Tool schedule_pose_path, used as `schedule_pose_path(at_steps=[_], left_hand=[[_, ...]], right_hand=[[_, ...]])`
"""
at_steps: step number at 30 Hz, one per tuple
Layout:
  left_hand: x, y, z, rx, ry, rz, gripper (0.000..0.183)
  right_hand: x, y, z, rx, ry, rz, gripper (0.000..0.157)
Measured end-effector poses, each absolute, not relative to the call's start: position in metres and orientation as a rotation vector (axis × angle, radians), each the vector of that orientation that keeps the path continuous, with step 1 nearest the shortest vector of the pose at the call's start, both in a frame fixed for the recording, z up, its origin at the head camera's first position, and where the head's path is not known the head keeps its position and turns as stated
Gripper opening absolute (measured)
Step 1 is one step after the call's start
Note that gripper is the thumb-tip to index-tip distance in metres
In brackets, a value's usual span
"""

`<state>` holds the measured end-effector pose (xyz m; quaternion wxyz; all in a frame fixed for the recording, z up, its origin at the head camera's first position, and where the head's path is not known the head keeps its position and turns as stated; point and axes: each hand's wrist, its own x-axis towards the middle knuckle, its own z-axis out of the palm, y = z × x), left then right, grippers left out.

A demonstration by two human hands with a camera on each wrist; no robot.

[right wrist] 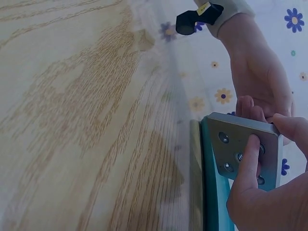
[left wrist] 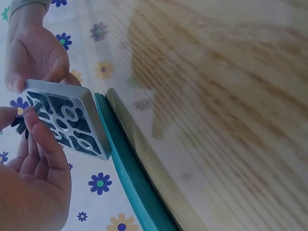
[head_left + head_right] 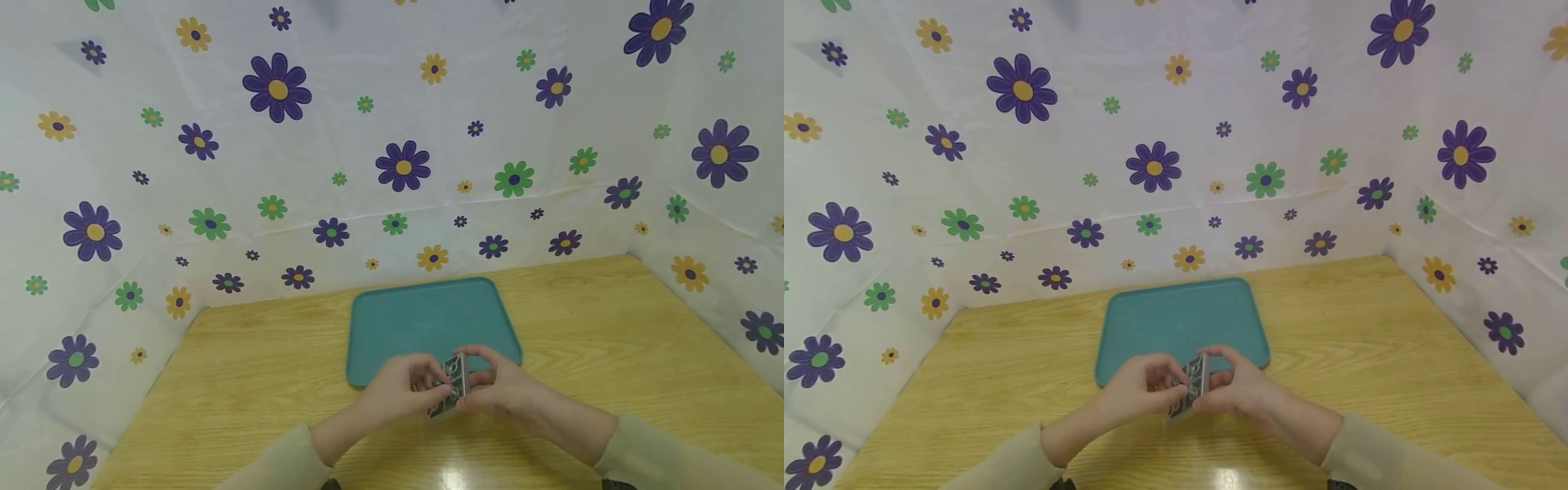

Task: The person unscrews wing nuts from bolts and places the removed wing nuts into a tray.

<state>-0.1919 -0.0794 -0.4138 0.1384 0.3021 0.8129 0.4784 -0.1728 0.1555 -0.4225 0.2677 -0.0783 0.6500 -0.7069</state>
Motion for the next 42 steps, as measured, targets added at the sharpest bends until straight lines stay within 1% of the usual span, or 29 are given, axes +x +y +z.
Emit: schedule_pose_path(at_steps=[5,12,16,19,24,26,29,33,39,42], left_hand=[[-0.191,-0.075,-0.411,0.793,2.301,1.439,0.015],[-0.192,-0.069,-0.410,0.599,2.288,1.489,0.011],[-0.192,-0.065,-0.411,0.417,2.207,1.551,0.015],[-0.193,-0.064,-0.410,0.328,2.160,1.581,0.018],[-0.192,-0.065,-0.409,0.246,2.088,1.602,0.015],[-0.193,-0.066,-0.409,0.224,2.040,1.611,0.020],[-0.193,-0.070,-0.411,0.248,1.992,1.618,0.030],[-0.193,-0.077,-0.415,0.376,1.935,1.630,0.031],[-0.192,-0.083,-0.415,0.525,1.929,1.595,0.040],[-0.193,-0.082,-0.415,0.573,1.945,1.582,0.038]], right_hand=[[-0.173,0.154,-0.422,-0.213,1.749,-1.914,0.092],[-0.172,0.152,-0.421,-0.205,1.803,-1.882,0.093],[-0.172,0.150,-0.421,-0.204,1.819,-1.877,0.093],[-0.172,0.150,-0.420,-0.215,1.812,-1.884,0.093],[-0.173,0.150,-0.419,-0.215,1.819,-1.874,0.092],[-0.173,0.151,-0.419,-0.200,1.836,-1.859,0.091],[-0.173,0.152,-0.419,-0.171,1.860,-1.843,0.090],[-0.173,0.153,-0.420,-0.144,1.862,-1.838,0.089],[-0.174,0.157,-0.426,-0.179,1.786,-1.874,0.090],[-0.175,0.158,-0.428,-0.182,1.766,-1.885,0.091]])
